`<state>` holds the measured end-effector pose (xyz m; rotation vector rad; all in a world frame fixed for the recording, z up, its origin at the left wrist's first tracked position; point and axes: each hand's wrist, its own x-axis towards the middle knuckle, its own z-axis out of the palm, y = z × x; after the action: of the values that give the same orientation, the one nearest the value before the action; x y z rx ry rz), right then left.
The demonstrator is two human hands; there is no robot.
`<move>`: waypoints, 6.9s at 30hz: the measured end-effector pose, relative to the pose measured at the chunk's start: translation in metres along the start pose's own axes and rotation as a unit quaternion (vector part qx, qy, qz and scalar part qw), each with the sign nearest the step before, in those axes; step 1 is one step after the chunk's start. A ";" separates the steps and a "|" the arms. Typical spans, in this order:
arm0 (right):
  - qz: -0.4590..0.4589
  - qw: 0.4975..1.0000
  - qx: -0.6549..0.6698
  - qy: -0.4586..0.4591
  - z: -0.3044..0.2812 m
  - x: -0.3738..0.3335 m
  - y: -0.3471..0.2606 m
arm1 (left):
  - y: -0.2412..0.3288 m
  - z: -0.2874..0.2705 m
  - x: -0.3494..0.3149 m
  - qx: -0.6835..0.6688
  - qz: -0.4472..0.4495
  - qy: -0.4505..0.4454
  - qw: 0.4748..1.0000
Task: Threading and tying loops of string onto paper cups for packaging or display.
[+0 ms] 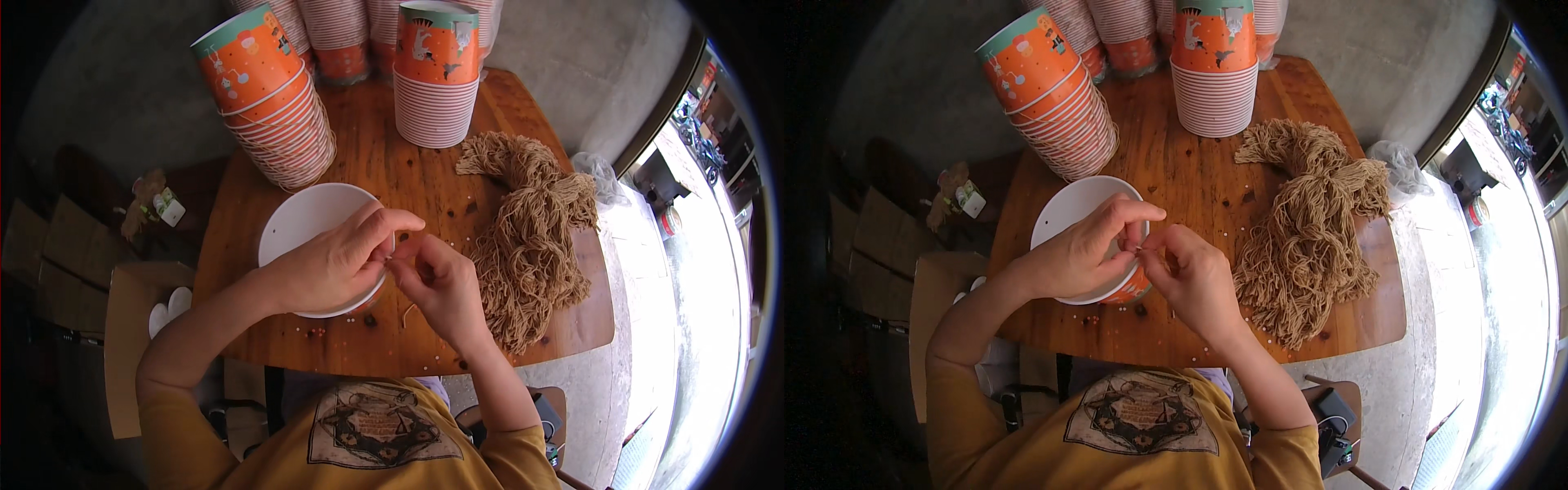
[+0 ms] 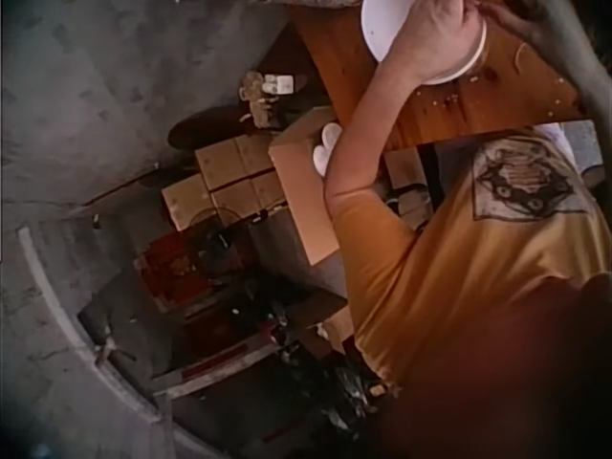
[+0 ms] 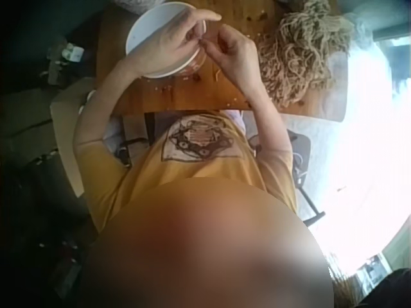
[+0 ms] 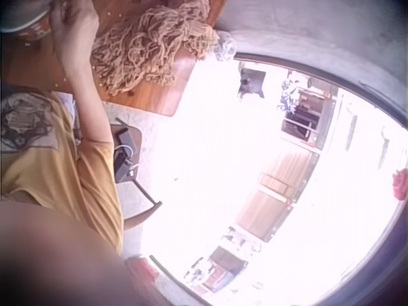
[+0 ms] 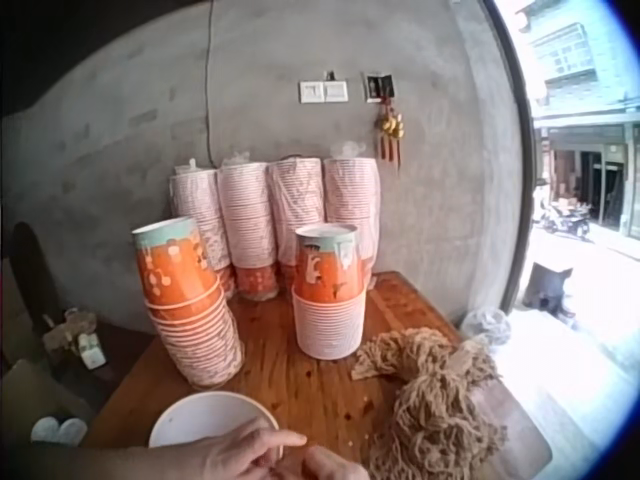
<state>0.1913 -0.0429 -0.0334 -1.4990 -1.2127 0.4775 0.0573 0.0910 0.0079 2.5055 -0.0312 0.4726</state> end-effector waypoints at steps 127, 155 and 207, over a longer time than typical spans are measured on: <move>-0.102 0.984 -0.109 0.096 0.013 -0.029 0.026 | 0.013 0.024 -0.013 -0.031 -0.139 0.114 0.983; -0.082 0.981 -0.158 -0.080 -0.053 -0.022 -0.007 | 0.046 0.006 -0.052 0.069 -0.191 -0.022 0.979; -0.126 0.918 -0.364 -0.089 0.036 0.041 -0.008 | 0.008 -0.037 -0.058 0.282 0.116 -0.105 0.947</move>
<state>0.1748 0.0096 -0.0252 -1.8977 -1.8277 -0.0374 -0.0097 0.1003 0.0205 3.1294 -0.3178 0.3368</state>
